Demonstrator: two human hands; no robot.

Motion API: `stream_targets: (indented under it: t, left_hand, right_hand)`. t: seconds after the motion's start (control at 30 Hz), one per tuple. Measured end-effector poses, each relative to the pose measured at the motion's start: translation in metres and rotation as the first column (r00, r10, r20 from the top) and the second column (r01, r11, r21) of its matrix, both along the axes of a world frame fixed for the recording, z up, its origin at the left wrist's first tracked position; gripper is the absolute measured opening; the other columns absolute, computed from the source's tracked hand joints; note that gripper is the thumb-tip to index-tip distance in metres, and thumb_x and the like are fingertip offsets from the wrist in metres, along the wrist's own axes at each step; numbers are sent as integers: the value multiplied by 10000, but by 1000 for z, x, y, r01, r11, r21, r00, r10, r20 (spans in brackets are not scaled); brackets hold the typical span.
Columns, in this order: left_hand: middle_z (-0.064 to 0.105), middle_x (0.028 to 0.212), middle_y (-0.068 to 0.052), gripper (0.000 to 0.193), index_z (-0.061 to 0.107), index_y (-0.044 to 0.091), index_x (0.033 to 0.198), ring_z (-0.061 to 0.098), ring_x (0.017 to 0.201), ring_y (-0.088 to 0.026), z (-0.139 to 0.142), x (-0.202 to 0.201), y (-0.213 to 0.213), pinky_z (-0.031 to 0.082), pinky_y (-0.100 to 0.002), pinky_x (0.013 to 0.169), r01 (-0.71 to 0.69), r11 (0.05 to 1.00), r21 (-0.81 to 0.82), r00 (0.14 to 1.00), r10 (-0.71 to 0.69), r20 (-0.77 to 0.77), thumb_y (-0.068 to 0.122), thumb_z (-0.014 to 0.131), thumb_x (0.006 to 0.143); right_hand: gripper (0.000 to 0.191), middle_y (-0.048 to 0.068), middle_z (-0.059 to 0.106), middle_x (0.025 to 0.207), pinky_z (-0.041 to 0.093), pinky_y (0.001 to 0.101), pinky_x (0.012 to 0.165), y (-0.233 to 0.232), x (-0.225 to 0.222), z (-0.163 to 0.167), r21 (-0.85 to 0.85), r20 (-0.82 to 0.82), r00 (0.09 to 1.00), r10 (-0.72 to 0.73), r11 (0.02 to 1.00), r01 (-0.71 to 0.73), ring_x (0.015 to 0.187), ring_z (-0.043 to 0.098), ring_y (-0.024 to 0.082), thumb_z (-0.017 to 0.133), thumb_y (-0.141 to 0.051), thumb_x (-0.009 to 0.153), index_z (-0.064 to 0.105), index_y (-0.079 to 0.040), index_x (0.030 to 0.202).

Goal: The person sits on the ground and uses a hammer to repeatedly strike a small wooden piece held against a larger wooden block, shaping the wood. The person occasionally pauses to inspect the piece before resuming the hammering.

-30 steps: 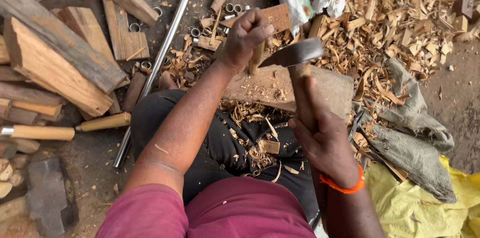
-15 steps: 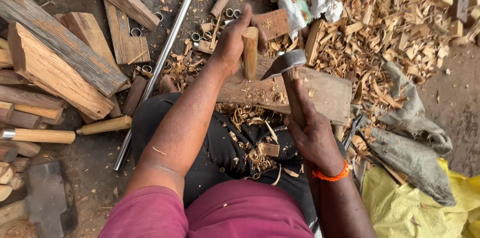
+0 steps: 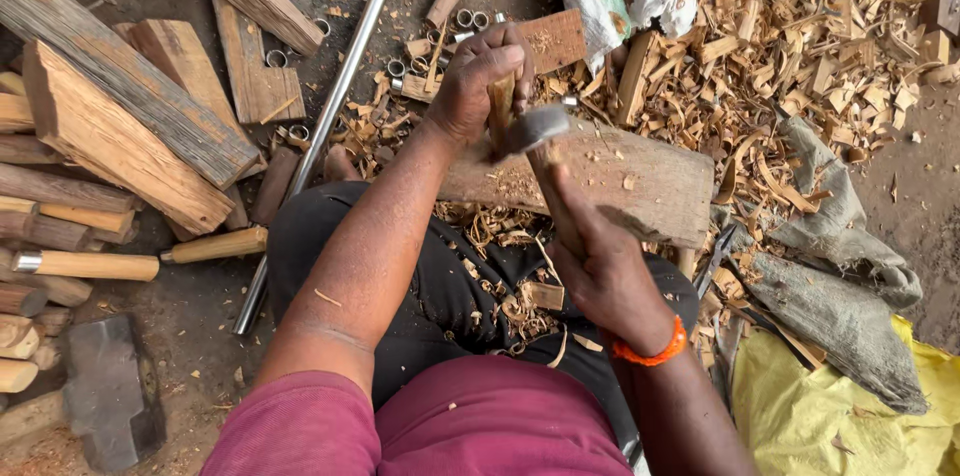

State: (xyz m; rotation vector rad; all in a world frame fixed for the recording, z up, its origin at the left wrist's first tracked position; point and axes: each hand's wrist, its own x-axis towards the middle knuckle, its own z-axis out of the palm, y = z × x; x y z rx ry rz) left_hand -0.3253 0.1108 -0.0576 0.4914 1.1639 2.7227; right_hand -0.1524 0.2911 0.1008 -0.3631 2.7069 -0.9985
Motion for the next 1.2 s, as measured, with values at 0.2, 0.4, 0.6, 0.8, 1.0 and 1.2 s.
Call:
stream_targets:
  t: [0.2,0.4,0.6,0.8,1.0,1.2]
  left_hand:
    - [623,803,-17,248,577,164,840,614,715,-137,-5,-1,1,566,-342,638,35,998,61,994,-41,106,362,693,934]
    - [630,790,-27,297,592,157,840,609,666,-143,6,4,-8,538,-336,572,56,996,68,988,-65,140,417,701,933]
    - [648,780,-46,518,656,133,821,627,697,-162,13,5,-13,558,-357,633,132,990,48,972,-139,188,637,616,938]
    - [621,791,-19,334,603,177,826,607,747,-141,14,10,-6,533,-337,713,113,993,24,991,-115,71,491,665,920]
    - [596,770,-6,208,592,158,836,517,719,-111,17,9,2,449,-290,717,155,988,30,987,-155,28,338,665,909]
    - [573,776,8,215,589,132,836,485,729,-100,22,13,-4,418,-277,725,168,984,62,985,-170,23,311,659,933]
  right_hand:
    - [853,241,488,1615,479,309,1083,11,7,28,-148,-166,986,29,988,-54,1381,572,249,659,80,922,249,-53,1658]
    - [864,155,606,1471,504,311,1052,0,4,9,-53,37,998,-58,997,60,1305,633,224,700,39,887,300,-114,1638]
    - [893,196,477,1605,413,348,1137,9,10,-14,-119,18,999,-29,992,31,1447,486,264,680,79,865,260,-88,1636]
    - [905,198,446,1616,388,353,1122,10,5,3,-120,-9,1000,1,993,-2,1451,450,274,695,94,851,267,-69,1631]
    - [875,169,579,1518,542,286,930,19,13,54,-161,-156,987,23,986,-48,1138,630,153,693,67,912,259,-92,1655]
    - [881,132,643,1331,537,269,831,-4,4,43,-153,-141,989,41,986,-63,1015,624,115,684,102,894,272,-96,1648]
